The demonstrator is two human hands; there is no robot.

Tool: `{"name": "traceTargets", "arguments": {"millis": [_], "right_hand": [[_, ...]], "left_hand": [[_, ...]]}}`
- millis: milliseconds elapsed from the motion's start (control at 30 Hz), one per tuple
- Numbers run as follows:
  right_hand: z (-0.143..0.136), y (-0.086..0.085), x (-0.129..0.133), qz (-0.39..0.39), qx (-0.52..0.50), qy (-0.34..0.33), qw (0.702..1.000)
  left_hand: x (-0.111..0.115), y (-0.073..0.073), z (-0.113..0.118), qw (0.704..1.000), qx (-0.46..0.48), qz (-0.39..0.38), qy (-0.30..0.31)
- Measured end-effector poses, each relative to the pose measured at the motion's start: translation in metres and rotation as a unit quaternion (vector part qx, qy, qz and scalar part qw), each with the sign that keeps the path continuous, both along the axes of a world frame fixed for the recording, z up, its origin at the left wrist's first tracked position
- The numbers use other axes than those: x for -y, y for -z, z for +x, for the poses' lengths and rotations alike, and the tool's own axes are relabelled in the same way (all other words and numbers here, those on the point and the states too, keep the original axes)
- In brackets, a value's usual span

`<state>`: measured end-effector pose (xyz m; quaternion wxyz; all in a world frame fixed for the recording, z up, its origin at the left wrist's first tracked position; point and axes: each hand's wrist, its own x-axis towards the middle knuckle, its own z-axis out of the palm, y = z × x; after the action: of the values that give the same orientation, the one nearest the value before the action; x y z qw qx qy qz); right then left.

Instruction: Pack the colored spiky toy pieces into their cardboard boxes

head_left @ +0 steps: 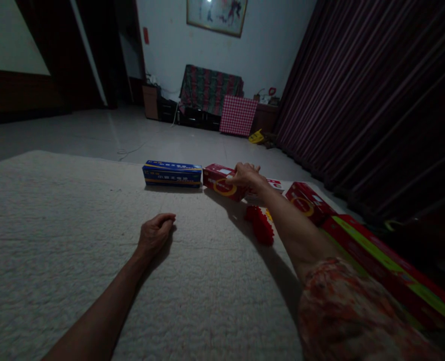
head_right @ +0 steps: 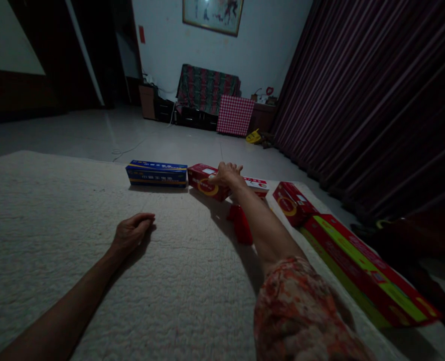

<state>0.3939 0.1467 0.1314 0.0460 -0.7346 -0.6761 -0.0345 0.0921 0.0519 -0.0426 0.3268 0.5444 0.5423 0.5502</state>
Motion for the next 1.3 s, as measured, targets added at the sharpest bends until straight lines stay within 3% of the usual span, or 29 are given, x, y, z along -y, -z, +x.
{"name": "traceTargets", "arguments": {"millis": [100, 200, 333, 500, 633, 733, 833, 1000, 1300], "right_hand": [[-0.006, -0.008, 0.042, 0.03, -0.008, -0.031, 0.999], [-0.013, -0.003, 0.094, 0.02, -0.079, -0.098, 0.992], [-0.019, 0.023, 0.158, 0.011, -0.198, -0.192, 0.961], [-0.036, 0.058, 0.207, 0.023, -0.288, -0.271, 0.918], [-0.055, 0.071, 0.229, 0.036, -0.326, -0.305, 0.894], [-0.062, 0.079, 0.241, 0.056, -0.365, -0.31, 0.876], [-0.059, 0.094, 0.252, 0.074, -0.473, -0.259, 0.839], [-0.048, 0.116, 0.263, 0.023, -0.622, -0.201, 0.756], [-0.049, 0.113, 0.262, -0.055, -0.68, -0.174, 0.71]], "left_hand": [[0.002, -0.006, 0.002, 0.999, 0.043, -0.027, 0.014], [0.006, -0.02, 0.002, 0.992, 0.104, -0.07, 0.014], [0.019, -0.039, -0.002, 0.978, 0.198, -0.059, 0.026], [0.059, -0.051, -0.006, 0.941, 0.292, -0.099, 0.136], [0.095, -0.052, -0.011, 0.935, 0.289, -0.114, 0.173], [0.108, -0.051, -0.017, 0.942, 0.271, -0.097, 0.174], [0.109, -0.05, -0.02, 0.947, 0.26, -0.088, 0.168], [0.101, -0.049, -0.017, 0.945, 0.258, -0.091, 0.178], [0.099, -0.048, -0.016, 0.946, 0.251, -0.089, 0.185]]}}
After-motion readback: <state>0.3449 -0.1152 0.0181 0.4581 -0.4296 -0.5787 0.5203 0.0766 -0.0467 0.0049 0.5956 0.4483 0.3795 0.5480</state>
